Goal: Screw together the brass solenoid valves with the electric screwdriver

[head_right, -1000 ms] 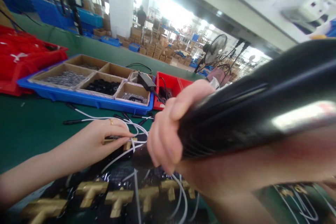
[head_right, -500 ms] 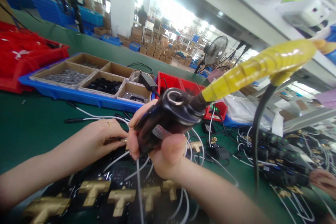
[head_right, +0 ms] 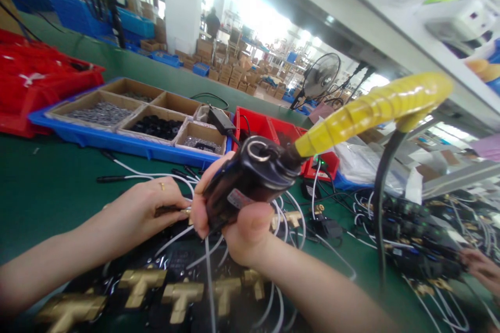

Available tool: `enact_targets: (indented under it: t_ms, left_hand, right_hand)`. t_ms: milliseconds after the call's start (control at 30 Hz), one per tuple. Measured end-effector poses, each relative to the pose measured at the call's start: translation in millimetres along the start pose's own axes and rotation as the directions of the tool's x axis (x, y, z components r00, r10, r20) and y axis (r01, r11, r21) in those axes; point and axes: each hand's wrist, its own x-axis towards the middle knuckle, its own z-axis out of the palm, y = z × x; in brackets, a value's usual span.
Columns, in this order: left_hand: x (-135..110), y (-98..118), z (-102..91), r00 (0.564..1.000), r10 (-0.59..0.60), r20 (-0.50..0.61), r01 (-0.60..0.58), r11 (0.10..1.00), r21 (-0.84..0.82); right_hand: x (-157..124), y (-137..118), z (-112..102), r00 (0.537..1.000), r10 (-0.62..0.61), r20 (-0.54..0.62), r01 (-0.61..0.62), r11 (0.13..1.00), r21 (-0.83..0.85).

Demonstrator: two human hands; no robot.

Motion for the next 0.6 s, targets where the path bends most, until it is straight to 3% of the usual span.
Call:
enact_targets:
  t_ms: [333, 533, 600]
  left_hand:
    - [-0.9, -2.2, 0.5, 1.0, -0.017, -0.01, 0.017, 0.999, -0.042]
    - [-0.2, -4.6, 2.3, 0.999, -0.037, -0.021, 0.036, 0.997, -0.061]
    - [1.4, -3.3, 2.3, 0.999, -0.044, -0.026, 0.041, 0.996, -0.078]
  right_hand:
    - [3.2, 8.2, -8.6, 1.0, 0.01, -0.005, -0.01, 1.0, 0.019]
    - [16.1, -41.2, 9.2, 0.998, -0.05, 0.041, 0.054, 0.995, -0.083]
    - [18.0, -51.7, 17.6, 0.996, -0.007, 0.09, 0.016, 0.995, -0.095]
